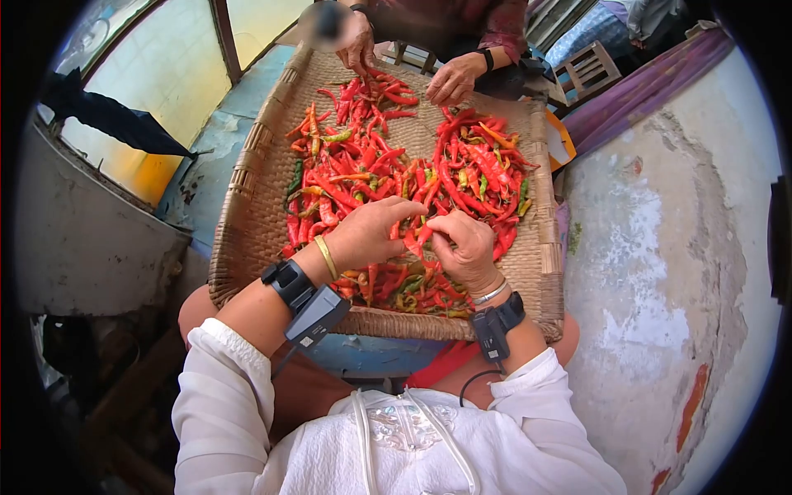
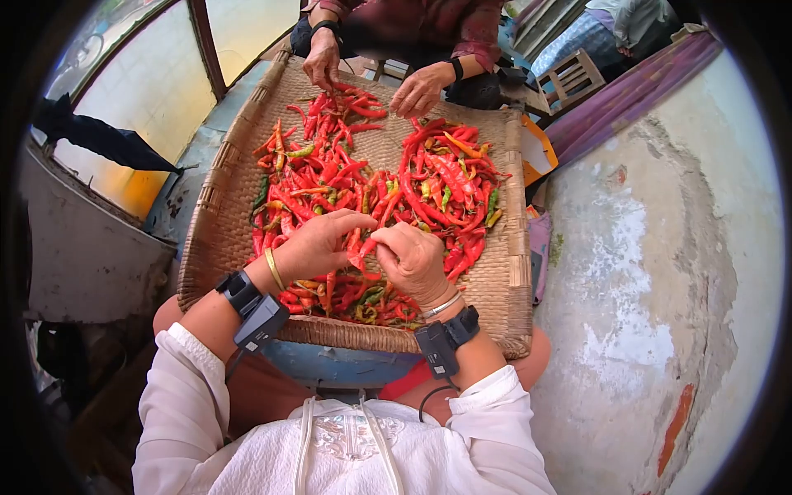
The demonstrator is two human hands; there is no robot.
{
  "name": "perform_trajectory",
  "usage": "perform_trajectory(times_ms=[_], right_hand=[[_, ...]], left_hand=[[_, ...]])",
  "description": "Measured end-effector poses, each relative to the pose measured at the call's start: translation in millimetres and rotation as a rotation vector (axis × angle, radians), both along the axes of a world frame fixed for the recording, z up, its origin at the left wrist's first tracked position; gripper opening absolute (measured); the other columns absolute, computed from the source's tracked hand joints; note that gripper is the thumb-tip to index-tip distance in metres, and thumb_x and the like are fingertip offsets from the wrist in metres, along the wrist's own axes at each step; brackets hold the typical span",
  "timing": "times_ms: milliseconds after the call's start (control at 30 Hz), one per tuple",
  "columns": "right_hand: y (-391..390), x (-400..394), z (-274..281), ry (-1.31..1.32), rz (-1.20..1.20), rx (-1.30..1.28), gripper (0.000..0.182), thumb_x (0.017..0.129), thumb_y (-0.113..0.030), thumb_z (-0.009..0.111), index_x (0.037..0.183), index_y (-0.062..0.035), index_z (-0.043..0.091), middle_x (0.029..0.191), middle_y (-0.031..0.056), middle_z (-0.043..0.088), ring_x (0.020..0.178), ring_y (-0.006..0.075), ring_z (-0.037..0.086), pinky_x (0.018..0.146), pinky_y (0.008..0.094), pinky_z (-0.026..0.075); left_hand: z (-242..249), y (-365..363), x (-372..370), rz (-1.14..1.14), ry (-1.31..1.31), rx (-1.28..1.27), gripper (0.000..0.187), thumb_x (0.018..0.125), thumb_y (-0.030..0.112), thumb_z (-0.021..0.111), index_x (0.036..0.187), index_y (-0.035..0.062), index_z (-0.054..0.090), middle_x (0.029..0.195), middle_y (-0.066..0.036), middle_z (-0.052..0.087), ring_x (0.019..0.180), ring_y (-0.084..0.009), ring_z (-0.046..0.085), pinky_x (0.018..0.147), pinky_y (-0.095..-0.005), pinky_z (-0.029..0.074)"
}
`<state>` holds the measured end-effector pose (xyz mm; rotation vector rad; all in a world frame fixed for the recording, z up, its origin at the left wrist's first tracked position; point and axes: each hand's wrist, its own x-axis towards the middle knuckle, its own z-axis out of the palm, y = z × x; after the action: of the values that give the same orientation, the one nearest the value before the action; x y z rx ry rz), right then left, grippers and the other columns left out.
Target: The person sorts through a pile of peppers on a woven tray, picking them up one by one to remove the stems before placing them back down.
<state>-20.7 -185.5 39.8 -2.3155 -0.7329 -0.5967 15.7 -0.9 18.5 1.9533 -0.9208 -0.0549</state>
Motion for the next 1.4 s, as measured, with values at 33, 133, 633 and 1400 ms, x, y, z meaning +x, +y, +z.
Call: perform_trajectory(times_ms=[33, 133, 633, 1400], right_hand=[[3, -1, 0, -0.028, 0.051, 0.003, 0.019, 0.063, 0.001, 0.062, 0.079, -0.0082, 0.056, 0.065, 0.0070, 0.052, 0.057, 0.0241, 0.055, 0.050, 0.0323, 0.044], [12, -3, 1, -0.046, 0.122, 0.006, 0.020, 0.064, 0.000, 0.063, 0.081, -0.0081, 0.056, 0.065, 0.0073, 0.052, 0.056, 0.0245, 0.055, 0.049, 0.0325, 0.044], [9, 2, -8, 0.438, 0.090, 0.234, 0.031, 0.080, -0.028, 0.059, 0.097, -0.0021, 0.057, 0.083, 0.0087, 0.059, 0.075, 0.0195, 0.056, 0.069, 0.0307, 0.045], [-13, 29, -28, 1.014, -0.218, 0.646, 0.020, 0.084, -0.011, 0.053, 0.101, -0.0002, 0.055, 0.076, 0.0043, 0.059, 0.058, 0.0085, 0.056, 0.047, 0.0182, 0.044]], left_hand=[[-1, -1, -1, 0.000, 0.001, 0.001, 0.043, 0.065, 0.007, 0.067, 0.107, 0.0051, 0.053, 0.094, -0.012, 0.057, 0.090, -0.0262, 0.056, 0.075, -0.0334, 0.046], [1, -3, -3, -0.099, -0.008, -0.073, 0.043, 0.065, 0.012, 0.066, 0.106, 0.0082, 0.054, 0.094, -0.011, 0.057, 0.087, -0.0288, 0.055, 0.075, -0.0353, 0.046], [18, 11, 2, -0.038, 0.890, -0.533, 0.017, 0.086, 0.019, 0.053, 0.088, 0.0036, 0.059, 0.070, -0.002, 0.060, 0.056, -0.0063, 0.051, 0.049, -0.0197, 0.039], [4, 8, 7, 0.130, 0.594, 0.344, 0.034, 0.083, 0.031, 0.057, 0.071, -0.0010, 0.060, 0.055, -0.009, 0.056, 0.054, -0.0160, 0.056, 0.050, -0.0310, 0.046]])
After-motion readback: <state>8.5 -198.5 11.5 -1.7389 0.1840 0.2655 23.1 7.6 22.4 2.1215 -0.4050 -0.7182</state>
